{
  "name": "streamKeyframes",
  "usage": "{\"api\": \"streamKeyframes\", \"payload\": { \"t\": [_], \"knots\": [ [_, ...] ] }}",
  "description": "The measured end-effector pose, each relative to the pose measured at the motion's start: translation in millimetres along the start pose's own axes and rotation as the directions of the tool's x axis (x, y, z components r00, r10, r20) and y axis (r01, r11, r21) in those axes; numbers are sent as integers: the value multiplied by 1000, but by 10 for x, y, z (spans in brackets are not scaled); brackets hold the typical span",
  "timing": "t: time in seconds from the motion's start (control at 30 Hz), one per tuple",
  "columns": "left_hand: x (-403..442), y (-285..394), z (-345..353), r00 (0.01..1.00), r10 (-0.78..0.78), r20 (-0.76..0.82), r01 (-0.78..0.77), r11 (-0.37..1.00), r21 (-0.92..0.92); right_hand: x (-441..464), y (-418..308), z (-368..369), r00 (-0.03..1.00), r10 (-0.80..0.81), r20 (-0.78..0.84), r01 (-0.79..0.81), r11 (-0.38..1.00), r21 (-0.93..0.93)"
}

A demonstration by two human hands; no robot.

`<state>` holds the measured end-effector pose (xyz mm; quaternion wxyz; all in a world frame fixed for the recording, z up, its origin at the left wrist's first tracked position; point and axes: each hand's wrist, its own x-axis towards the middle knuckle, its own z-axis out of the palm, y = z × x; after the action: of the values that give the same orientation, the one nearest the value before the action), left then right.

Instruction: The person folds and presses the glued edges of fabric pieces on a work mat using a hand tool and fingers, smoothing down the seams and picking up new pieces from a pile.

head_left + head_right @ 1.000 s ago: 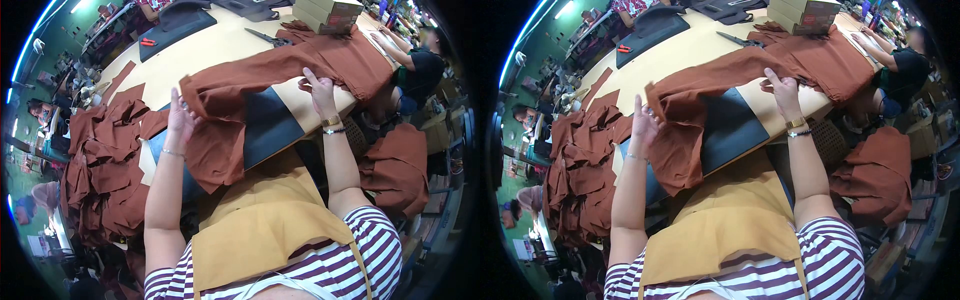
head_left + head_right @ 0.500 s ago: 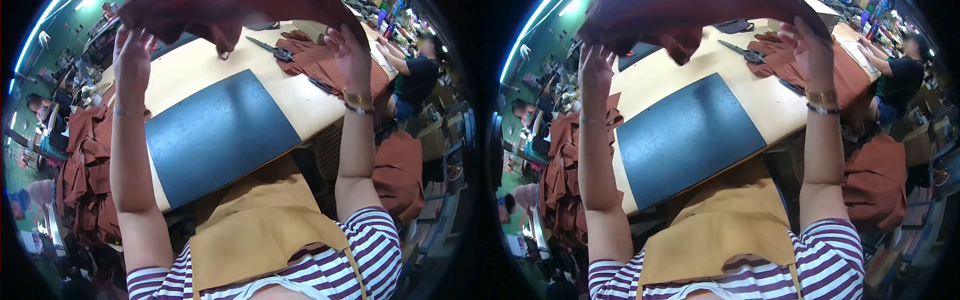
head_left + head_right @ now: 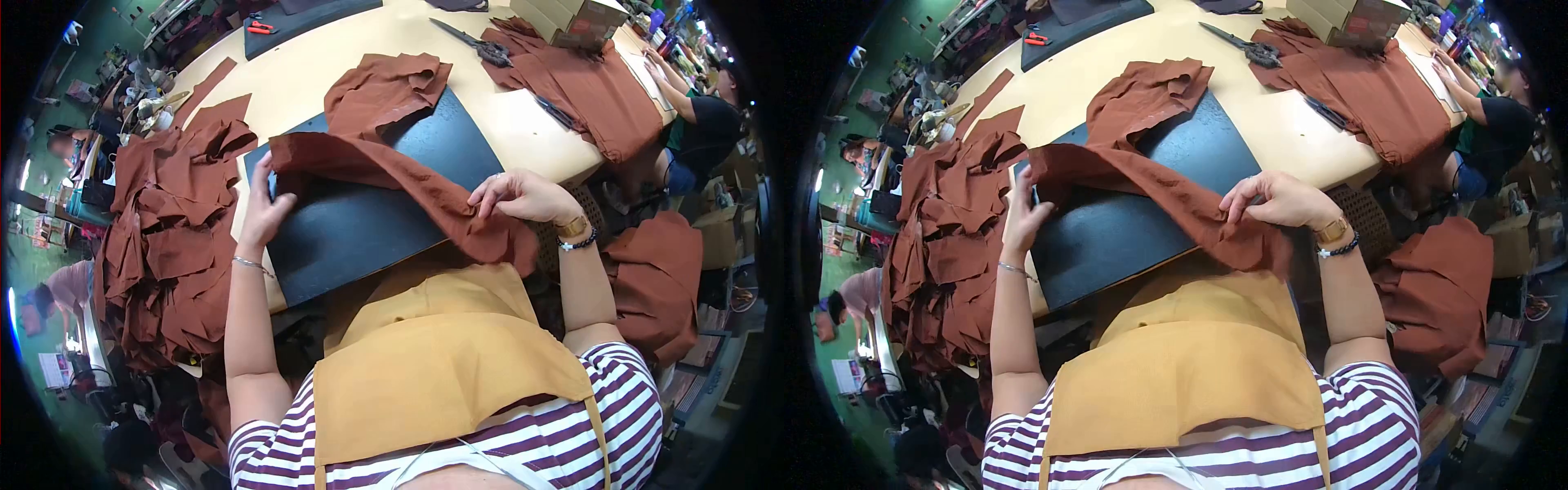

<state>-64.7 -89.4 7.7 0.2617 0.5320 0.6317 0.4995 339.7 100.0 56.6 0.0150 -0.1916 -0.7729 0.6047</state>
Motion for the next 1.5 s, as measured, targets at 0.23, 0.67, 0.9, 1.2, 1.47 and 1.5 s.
{"api": "streamKeyframes", "payload": {
  "t": [0.23, 0.67, 0.9, 1.2, 1.47, 1.5],
  "knots": [
    [129, -47, 216, 997, -16, -78, 11, 998, -62, 3, -72, -53, 996, 62, 58, -62, 998, -4],
    [-26, 127, -527, 999, -21, 40, 31, 960, -277, 1294, -96, -614, 773, -396, -495, 50, 816, -575],
    [-123, 652, 811, 1000, 19, 21, -28, 633, 774, 2447, -143, -667, 779, -163, -606, -465, 498, -732],
    [-234, 267, 509, 992, -100, 79, 1, 625, 781, 1707, 899, -1892, -9, -412, -911, -212, 891, -401],
    [58, 306, 315, 949, -198, 244, -55, 659, 750, 806, 1129, -1946, -221, -523, -823, -277, 843, -462],
    [71, 328, 338, 951, -217, 221, -22, 665, 746, 771, 874, -1753, -247, -629, -738, -361, 766, -532]
  ]
}}
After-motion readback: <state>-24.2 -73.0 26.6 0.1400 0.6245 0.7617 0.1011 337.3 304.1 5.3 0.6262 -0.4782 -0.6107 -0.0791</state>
